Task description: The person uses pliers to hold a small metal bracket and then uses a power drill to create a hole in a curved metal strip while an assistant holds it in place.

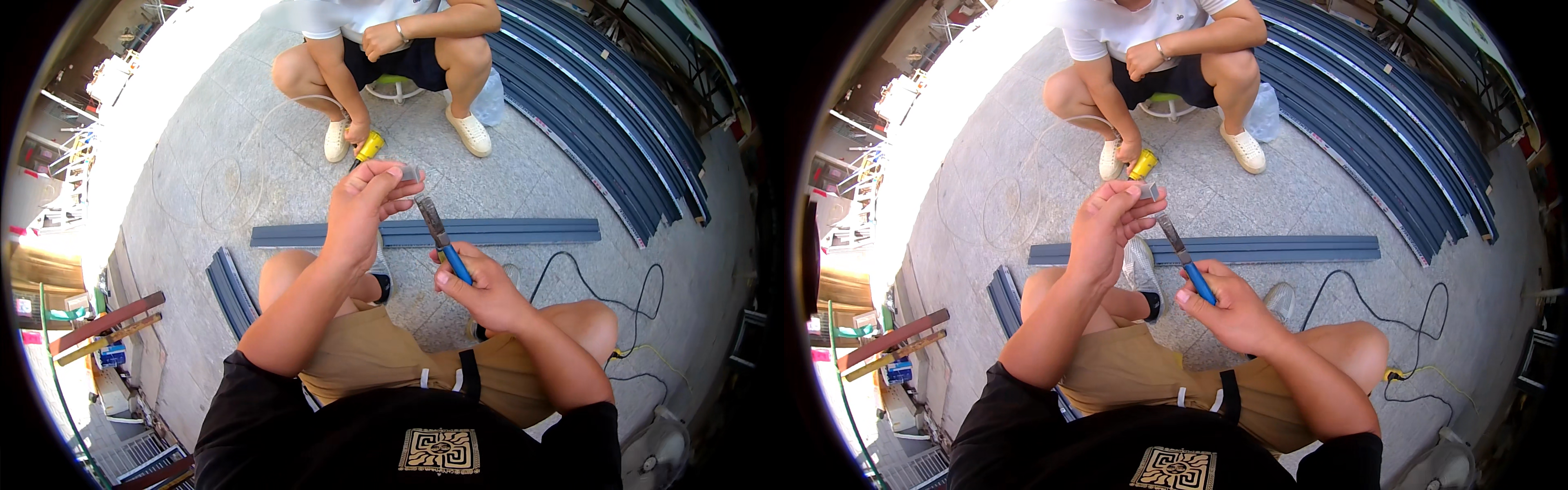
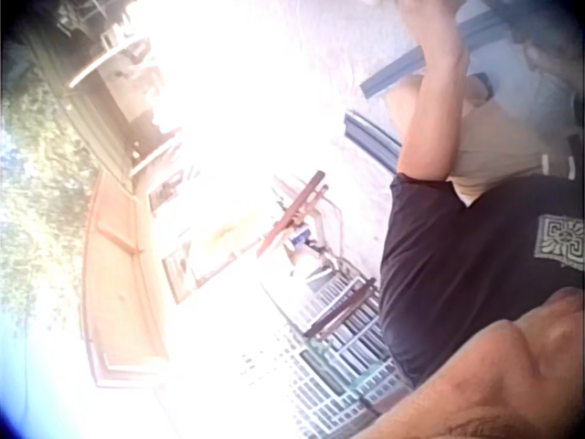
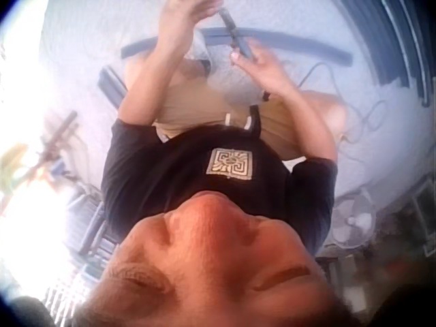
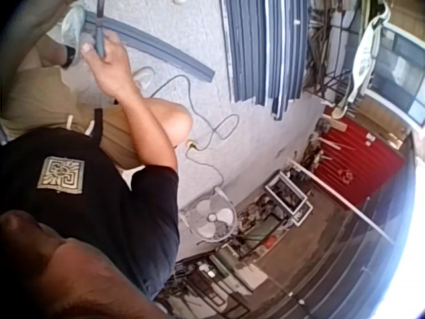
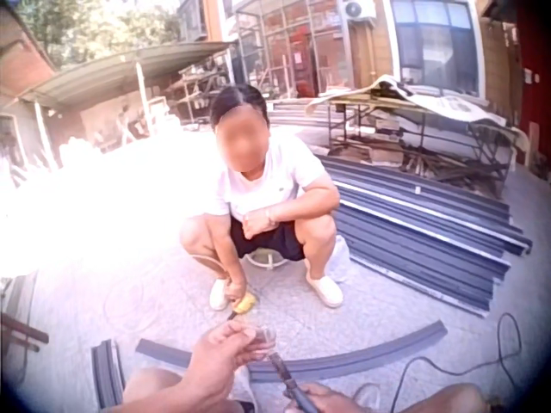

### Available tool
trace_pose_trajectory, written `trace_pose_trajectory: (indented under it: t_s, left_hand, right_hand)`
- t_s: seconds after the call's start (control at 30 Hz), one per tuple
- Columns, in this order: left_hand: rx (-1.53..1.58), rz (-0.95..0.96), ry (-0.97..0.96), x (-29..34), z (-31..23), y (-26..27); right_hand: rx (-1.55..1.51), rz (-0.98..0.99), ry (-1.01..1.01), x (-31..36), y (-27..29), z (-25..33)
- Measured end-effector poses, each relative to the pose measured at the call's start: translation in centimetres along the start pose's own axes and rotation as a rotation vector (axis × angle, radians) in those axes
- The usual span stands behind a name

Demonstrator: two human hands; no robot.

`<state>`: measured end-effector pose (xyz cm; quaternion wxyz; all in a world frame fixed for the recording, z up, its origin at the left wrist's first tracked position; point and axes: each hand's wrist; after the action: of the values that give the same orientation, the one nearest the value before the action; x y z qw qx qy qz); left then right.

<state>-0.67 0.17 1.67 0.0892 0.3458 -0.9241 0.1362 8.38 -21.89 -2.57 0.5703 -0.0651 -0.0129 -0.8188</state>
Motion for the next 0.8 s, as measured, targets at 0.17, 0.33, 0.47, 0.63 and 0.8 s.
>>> trace_pose_trajectory:
  t_s: [0.17,0.33,0.47,0.63,0.8]
  left_hand:
    - [0.081,0.034,0.019,0.0,0.7,-0.5]
    - [0.188,0.077,0.103,-0.3,1.3,-1.0]
    - [0.194,0.08,0.123,-0.3,1.6,-1.2]
    - [0.201,0.068,0.09,-0.3,1.7,-1.3]
    - [0.189,0.056,0.089,-0.1,1.8,-1.4]
  right_hand:
    - [0.177,-0.156,0.022,-0.5,-0.5,-0.6]
    - [0.213,-0.256,0.052,-1.3,-0.7,-1.2]
    - [0.299,-0.282,0.155,-1.7,-0.8,-1.4]
    - [0.316,-0.287,0.181,-1.9,-0.9,-1.2]
    - [0.332,-0.324,0.226,-1.9,-1.0,-0.9]
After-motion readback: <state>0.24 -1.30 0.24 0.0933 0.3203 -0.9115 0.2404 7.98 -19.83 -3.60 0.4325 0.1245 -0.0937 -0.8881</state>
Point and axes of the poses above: each hand's wrist, its own x-axis away from the middle knuckle, its own y-axis out of the back of the hand, z = x × y, and after that the axes turned 8 degrees about -x, right-handed
